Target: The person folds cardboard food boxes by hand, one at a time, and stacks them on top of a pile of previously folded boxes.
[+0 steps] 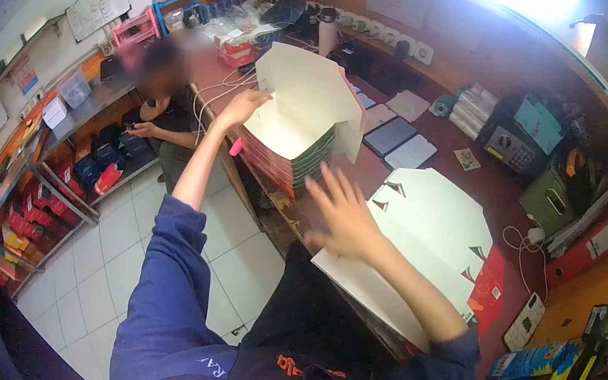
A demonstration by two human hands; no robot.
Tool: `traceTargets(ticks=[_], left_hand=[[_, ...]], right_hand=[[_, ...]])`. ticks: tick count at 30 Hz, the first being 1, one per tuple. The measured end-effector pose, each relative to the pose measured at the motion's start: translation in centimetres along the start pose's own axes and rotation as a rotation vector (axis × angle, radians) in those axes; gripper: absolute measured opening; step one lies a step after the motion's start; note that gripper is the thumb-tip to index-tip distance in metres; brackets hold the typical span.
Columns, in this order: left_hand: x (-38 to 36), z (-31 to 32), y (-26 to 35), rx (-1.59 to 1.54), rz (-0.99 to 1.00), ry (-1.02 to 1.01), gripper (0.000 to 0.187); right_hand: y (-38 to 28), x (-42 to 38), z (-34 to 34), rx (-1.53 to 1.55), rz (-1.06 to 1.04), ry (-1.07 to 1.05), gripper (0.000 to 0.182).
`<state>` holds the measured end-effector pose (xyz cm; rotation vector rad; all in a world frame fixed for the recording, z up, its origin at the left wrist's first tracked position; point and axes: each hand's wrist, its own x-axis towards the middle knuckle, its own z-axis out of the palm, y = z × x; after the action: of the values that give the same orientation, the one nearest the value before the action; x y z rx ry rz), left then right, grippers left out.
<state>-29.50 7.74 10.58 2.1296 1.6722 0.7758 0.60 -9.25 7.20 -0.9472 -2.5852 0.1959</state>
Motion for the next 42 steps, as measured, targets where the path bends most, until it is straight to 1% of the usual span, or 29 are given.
traceTargets(ticks=[1, 3, 8, 9, 10, 11, 13, 14, 15, 17, 18, 19, 21, 22, 23, 24, 26, 27, 28, 30, 31, 33, 34, 35, 37, 38, 39, 41, 42], left_hand=[[0.1, 0.0, -0.1, -0.005, 0.002, -0.006, 0.030], [-0.3, 0.4, 0.6, 0.116, 0.246, 0.278, 0.028], [-2.5, 1.5, 9.1, -0.113, 0.469, 0.299, 0.032], [-3.2, 1.8, 11.2, -0.268, 0.450, 0.191, 0.037], [-3.7, 2.4, 12.7, -0.420, 0.428, 0.081, 0.044], [-4.0, 3.1, 13.8, -0.426, 0.429, 0.074, 0.044], [-4.7, 4.4, 15.4, -0.461, 0.588, -0.182, 0.060], [-5.3, 5.1, 15.8, -0.454, 0.674, -0.321, 0.066], [-5.7, 5.8, 16.0, -0.443, 0.761, -0.460, 0.073], [-5.2, 7.9, 16.4, -0.353, 0.956, -0.851, 0.082], [-6.0, 8.4, 17.5, -0.327, 0.959, -0.845, 0.071], [-7.2, 9.0, 18.7, -0.335, 0.759, -0.739, 0.054], [-7.6, 10.4, 20.9, -0.599, 0.738, -0.514, 0.028], [-7.7, 10.5, 21.8, -0.767, 0.506, -0.521, 0.010], [-7.7, 10.3, 23.0, -0.947, 0.674, -0.339, 0.009], [-7.6, 10.3, 24.0, -1.093, 0.677, -0.239, 0.007], [-7.0, 10.3, 25.9, -1.398, 0.623, -0.034, 0.005], [-7.1, 9.8, 26.9, -1.397, 0.639, -0.032, 0.005], [-7.5, 8.9, 28.1, -1.640, 0.568, -0.042, 0.008], [-7.4, 8.7, 29.8, -2.024, 0.397, -0.123, 0.016], [-7.4, 9.1, 30.6, -2.025, 0.404, -0.126, 0.016], [-7.9, 9.7, 32.2, -2.177, 0.267, -0.109, 0.017], [-7.9, 10.0, 32.7, -2.114, 0.356, 0.004, 0.018], [-7.9, 10.1, 33.3, -2.116, 0.369, -0.003, 0.018], [-8.1, 10.5, 34.2, -1.898, 0.407, 0.211, 0.017], [-8.1, 10.9, 34.1, -1.740, 0.465, 0.259, 0.014], [-8.1, 11.2, 33.9, -1.742, 0.468, 0.253, 0.014], [-8.1, 11.9, 33.6, -2.015, 0.409, -0.031, 0.013], [-7.9, 12.2, 33.4, -2.041, 0.336, -0.102, 0.016]], right_hand=[[-0.6, -2.5, -0.7, 0.030, 0.053, -0.190, 0.089], [-1.5, -6.3, -2.0, 0.007, 0.148, -0.524, 0.086], [-0.3, -9.7, -2.2, 0.022, 0.190, -0.408, 0.074], [-0.3, -9.7, -2.6, 0.090, 0.201, -0.399, 0.070], [-0.4, -9.9, -2.5, 0.092, 0.118, -0.202, 0.050], [-0.5, -9.8, -2.9, 0.093, 0.128, -0.205, 0.050], [-0.6, -9.6, -4.1, 0.138, 0.302, -0.362, 0.027], [-0.1, -10.1, -3.8, 0.039, 0.238, -0.165, 0.014], [-0.1, -10.2, -4.9, 0.035, 0.243, -0.160, 0.014], [-0.4, -10.1, -8.8, -0.031, 0.307, 0.086, 0.012], [-0.3, -9.9, -10.7, -0.091, 0.241, 0.220, 0.013], [-0.1, -9.8, -12.8, -0.153, 0.174, 0.354, 0.015], [-0.3, -9.8, -16.3, -0.210, 0.250, 0.483, 0.015], [-0.8, -9.3, -17.5, -0.589, 0.174, 0.601, 0.024], [-1.4, -8.7, -18.2, -0.971, 0.089, 0.704, 0.034], [-1.3, -8.6, -17.5, -0.982, 0.088, 0.705, 0.034], [-0.2, -8.5, -14.2, -0.786, 0.165, 0.887, 0.057], [-0.3, -8.7, -12.9, -0.676, 0.202, 0.746, 0.065], [-0.4, -9.0, -11.7, -0.566, 0.237, 0.605, 0.073], [-0.1, -9.0, -10.0, 0.066, 0.055, 0.559, 0.088], [-0.2, -8.4, -9.5, 0.325, -0.053, 0.543, 0.102], [-1.0, -7.5, -8.5, 0.655, -0.158, 0.658, 0.110], [-1.1, -7.1, -9.3, 0.657, -0.186, 0.693, 0.111], [-0.8, -6.8, -9.3, 0.872, -0.118, 0.743, 0.103], [-0.9, -7.2, -10.5, 1.059, 0.070, 0.780, 0.097], [-0.5, -6.8, -10.9, 1.033, 0.038, 0.872, 0.083], [-0.2, -6.5, -11.0, 1.029, 0.039, 0.877, 0.083], [0.3, -5.9, -11.0, 0.845, 0.107, 1.038, 0.072], [0.8, -5.2, -10.7, 0.829, 0.029, 1.189, 0.059]])
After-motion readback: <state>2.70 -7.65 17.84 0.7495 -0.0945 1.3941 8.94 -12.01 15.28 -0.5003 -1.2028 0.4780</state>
